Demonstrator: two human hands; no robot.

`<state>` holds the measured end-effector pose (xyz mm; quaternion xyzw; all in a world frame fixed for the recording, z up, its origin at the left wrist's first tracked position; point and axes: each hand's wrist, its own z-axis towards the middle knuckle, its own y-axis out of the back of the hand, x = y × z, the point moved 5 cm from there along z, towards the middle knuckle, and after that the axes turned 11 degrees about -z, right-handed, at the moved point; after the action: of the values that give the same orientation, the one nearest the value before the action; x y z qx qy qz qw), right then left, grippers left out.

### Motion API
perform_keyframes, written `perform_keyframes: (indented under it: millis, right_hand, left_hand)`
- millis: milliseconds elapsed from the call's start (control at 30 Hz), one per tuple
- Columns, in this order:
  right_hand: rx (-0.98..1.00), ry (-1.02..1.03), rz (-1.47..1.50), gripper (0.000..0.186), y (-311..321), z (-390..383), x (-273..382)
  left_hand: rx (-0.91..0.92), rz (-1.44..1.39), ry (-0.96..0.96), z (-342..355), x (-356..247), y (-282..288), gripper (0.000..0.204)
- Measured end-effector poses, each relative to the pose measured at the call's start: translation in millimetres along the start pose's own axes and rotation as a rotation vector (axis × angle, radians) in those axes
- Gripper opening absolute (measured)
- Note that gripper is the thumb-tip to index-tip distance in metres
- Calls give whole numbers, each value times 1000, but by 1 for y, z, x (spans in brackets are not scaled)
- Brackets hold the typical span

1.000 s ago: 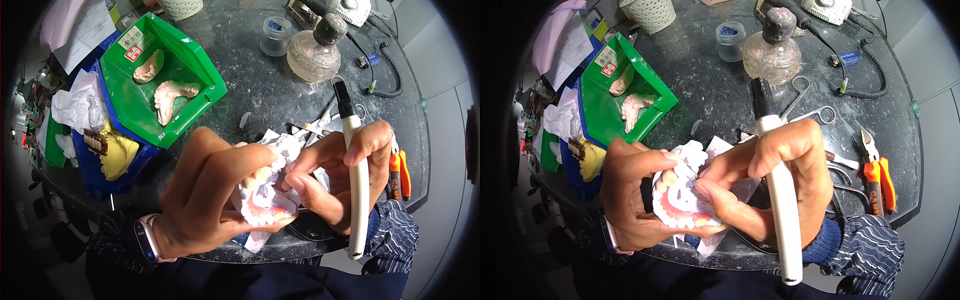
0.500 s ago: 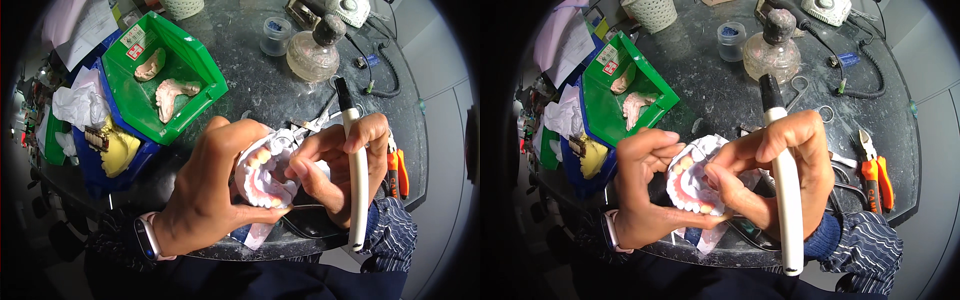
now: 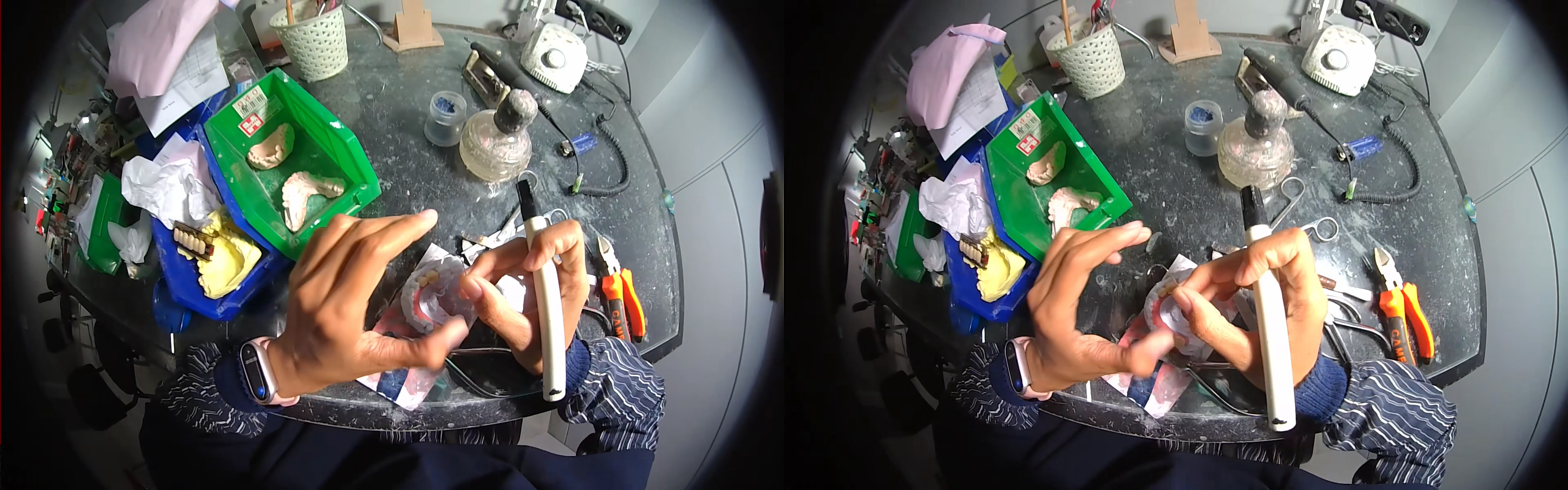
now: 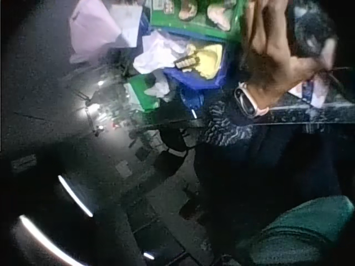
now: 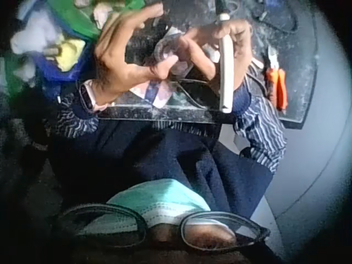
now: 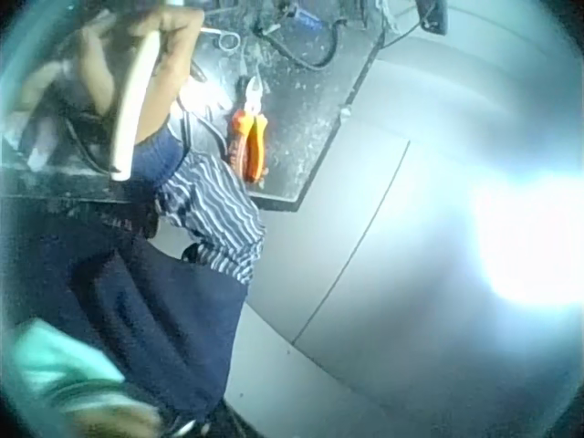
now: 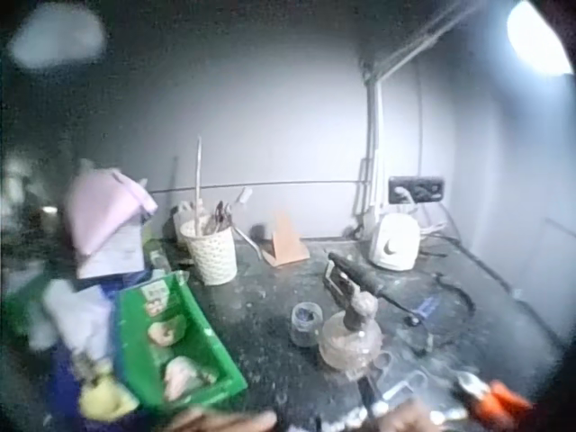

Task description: The person interacts with a smartwatch on their wrist, marks a dental mold using a marker, fits dental pieces onto the mold, and trims wire with pliers.

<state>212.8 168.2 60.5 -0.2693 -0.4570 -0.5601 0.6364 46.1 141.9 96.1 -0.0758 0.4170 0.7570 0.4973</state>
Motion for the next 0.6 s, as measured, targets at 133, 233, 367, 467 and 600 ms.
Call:
perform_keyframes:
  millis: [133, 233, 367, 467, 600]
  right_hand:
    - [-76, -16, 98, 44, -3, -1, -2]
    - [-49, -10, 104, 43, 0, -2, -1]
    - [28, -49, 25, 47, -3, -2, 1]
    - [65, 12, -55, 43, 0, 6, 6]
    - [-7, 139, -905, 31, 38, 38, 21]
  left_hand:
    - [-55, 83, -181, 2, -2, 4, 32]
    - [-60, 86, -183, 1, -8, 1, 23]
    - [-67, 86, -198, 1, -8, 2, 20]
    - [-86, 80, -202, 4, -5, 4, 18]
    - [-165, 21, -146, 7, -1, 12, 15]
